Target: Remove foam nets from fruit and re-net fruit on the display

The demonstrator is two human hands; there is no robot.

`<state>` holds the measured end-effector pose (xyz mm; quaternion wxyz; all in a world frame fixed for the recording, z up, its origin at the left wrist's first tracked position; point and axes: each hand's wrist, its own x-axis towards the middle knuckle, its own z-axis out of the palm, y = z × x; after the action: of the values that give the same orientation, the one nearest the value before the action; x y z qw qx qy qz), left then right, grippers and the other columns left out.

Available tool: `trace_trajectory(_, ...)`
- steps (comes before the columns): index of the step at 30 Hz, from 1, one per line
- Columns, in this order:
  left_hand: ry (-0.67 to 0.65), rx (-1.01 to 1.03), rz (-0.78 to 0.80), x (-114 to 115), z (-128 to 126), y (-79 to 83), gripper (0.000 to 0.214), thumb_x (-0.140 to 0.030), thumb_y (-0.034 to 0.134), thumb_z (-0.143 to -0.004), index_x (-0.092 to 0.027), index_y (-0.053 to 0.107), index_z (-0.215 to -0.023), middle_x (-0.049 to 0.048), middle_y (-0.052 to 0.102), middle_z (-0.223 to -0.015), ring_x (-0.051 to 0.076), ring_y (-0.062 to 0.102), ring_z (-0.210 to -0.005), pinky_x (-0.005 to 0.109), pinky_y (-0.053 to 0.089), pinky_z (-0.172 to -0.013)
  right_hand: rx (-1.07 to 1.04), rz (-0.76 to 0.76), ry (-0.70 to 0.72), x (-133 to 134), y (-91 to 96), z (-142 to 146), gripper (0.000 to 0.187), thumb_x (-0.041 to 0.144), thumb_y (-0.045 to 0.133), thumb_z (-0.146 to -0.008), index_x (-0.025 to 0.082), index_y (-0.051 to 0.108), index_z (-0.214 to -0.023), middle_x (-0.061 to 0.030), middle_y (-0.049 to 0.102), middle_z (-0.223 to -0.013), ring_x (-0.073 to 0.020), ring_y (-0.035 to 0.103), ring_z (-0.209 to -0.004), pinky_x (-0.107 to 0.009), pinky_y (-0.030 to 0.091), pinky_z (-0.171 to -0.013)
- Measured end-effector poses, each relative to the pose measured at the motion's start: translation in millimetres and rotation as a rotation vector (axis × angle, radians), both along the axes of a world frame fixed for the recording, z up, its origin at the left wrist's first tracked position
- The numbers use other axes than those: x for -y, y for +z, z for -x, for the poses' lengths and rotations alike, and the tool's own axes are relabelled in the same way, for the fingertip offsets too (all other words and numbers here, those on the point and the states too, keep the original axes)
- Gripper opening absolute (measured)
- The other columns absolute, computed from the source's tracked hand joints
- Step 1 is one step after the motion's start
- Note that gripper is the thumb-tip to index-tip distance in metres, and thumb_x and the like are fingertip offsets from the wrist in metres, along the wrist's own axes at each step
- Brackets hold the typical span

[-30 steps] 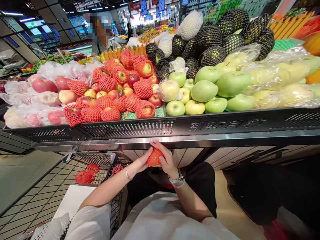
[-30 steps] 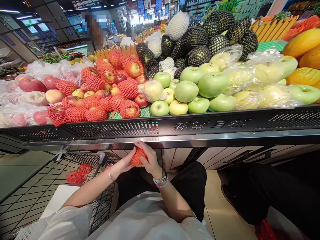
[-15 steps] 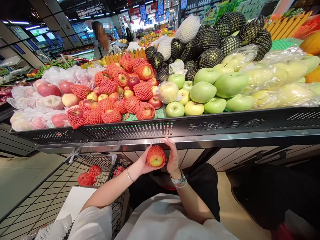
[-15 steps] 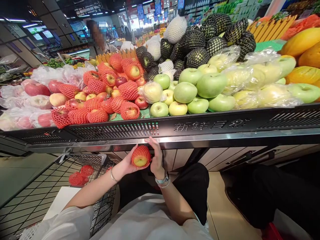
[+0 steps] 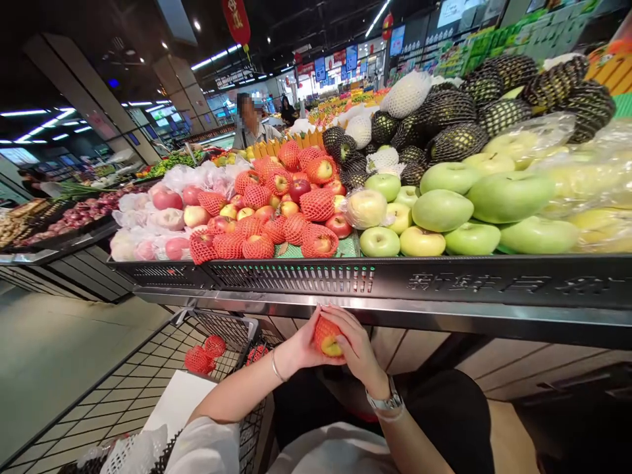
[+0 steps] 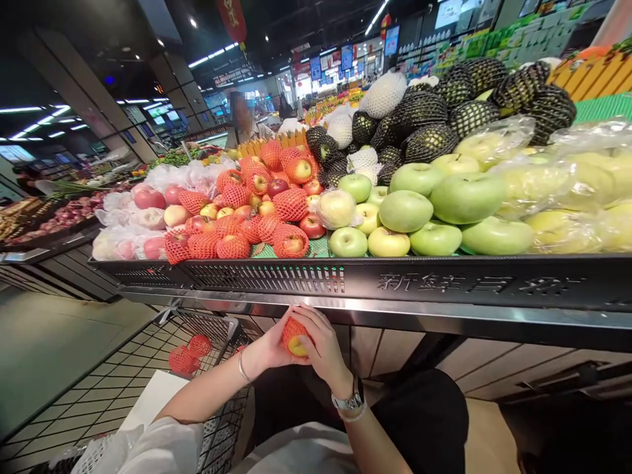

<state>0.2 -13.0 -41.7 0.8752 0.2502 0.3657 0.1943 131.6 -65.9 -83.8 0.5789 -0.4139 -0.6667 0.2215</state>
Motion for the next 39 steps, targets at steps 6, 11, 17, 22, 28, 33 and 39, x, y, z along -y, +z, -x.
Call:
trace_trajectory(6, -0.083, 0.112, -0.073, 14.5, 3.2, 25.1, 0.028, -0.039, 0.052, -0.089, -0.019, 0.066, -0.102, 0.0090, 0.069, -0.105, 0.027, 0.064, -0.100, 0.046, 0.045, -0.093, -0.251, -0.021, 0.012, 6.4, -3.6, -4.8, 0.070, 0.069, 0.016, -0.090, 0.030, 0.042, -0.142, -0.0038, 0.036, -0.152, -0.0305, 0.033, -0.141, -0.053, 0.028, -0.116)
trace_trajectory(11, 0.262, -0.016, -0.796, 15.2, 20.3, 55.5, 0.061, -0.047, 0.079, -0.065, -0.024, 0.057, -0.118, 0.0080, 0.061, -0.121, 0.030, 0.056, -0.114, 0.040, 0.043, -0.101, -0.472, -0.053, -0.073, 5.4, -5.9, -8.0, 0.056, 0.059, 0.029, -0.094, 0.028, 0.048, -0.136, -0.0069, 0.048, -0.142, -0.0286, 0.042, -0.134, -0.052, 0.030, -0.114)
trace_trajectory(17, 0.744, -0.699, -1.992, -67.8, 41.9, 125.7, 0.075, -0.039, 0.084, -0.058, -0.022, 0.043, -0.118, 0.0072, 0.051, -0.118, 0.026, 0.054, -0.112, 0.045, 0.041, -0.104, -0.706, 0.027, -0.221, -2.6, -7.1, -14.9, 0.025, 0.033, 0.046, -0.095, 0.026, 0.061, -0.115, -0.0045, 0.066, -0.114, -0.0190, 0.061, -0.107, -0.039, 0.046, -0.099)
trace_trajectory(22, 0.381, -0.912, -2.192, -133.4, 50.4, 129.6, 0.067, -0.034, 0.078, -0.067, -0.019, 0.039, -0.120, 0.0091, 0.050, -0.117, 0.026, 0.053, -0.112, 0.045, 0.043, -0.101, -0.644, 0.056, -0.233, -0.7, -15.7, -18.3, 0.024, 0.031, 0.048, -0.094, 0.026, 0.061, -0.114, -0.0045, 0.066, -0.112, -0.0175, 0.062, -0.105, -0.035, 0.046, -0.096)
trace_trajectory(28, 0.095, -0.924, -2.224, -141.8, 66.2, 122.6, 0.070, -0.040, 0.074, -0.074, -0.020, 0.033, -0.126, 0.0120, 0.046, -0.122, 0.028, 0.049, -0.120, 0.047, 0.040, -0.106, -0.658, 0.058, -0.269, -6.3, -19.9, -24.9, 0.021, 0.029, 0.049, -0.094, 0.024, 0.060, -0.110, -0.0039, 0.067, -0.102, -0.0152, 0.063, -0.091, -0.032, 0.049, -0.087)
trace_trajectory(33, -0.067, -0.949, -2.166, -131.5, 71.1, 127.3, 0.071, -0.054, 0.066, -0.078, -0.019, 0.032, -0.130, 0.0155, 0.045, -0.130, 0.031, 0.045, -0.127, 0.049, 0.037, -0.109, -0.639, 0.104, -0.249, -9.2, -22.6, -19.0, 0.022, 0.031, 0.049, -0.093, 0.021, 0.059, -0.110, -0.0051, 0.066, -0.097, -0.0163, 0.063, -0.086, -0.035, 0.049, -0.084)
trace_trajectory(39, -0.042, -1.049, -2.164, -121.9, 62.6, 125.7, 0.074, -0.060, 0.054, -0.083, -0.016, 0.031, -0.139, 0.0190, 0.042, -0.138, 0.032, 0.039, -0.132, 0.049, 0.034, -0.110, -0.594, 0.160, -0.221, -3.3, -24.3, -13.2, 0.024, 0.031, 0.048, -0.094, 0.021, 0.057, -0.113, -0.0038, 0.066, -0.093, -0.0169, 0.063, -0.087, -0.037, 0.047, -0.087)
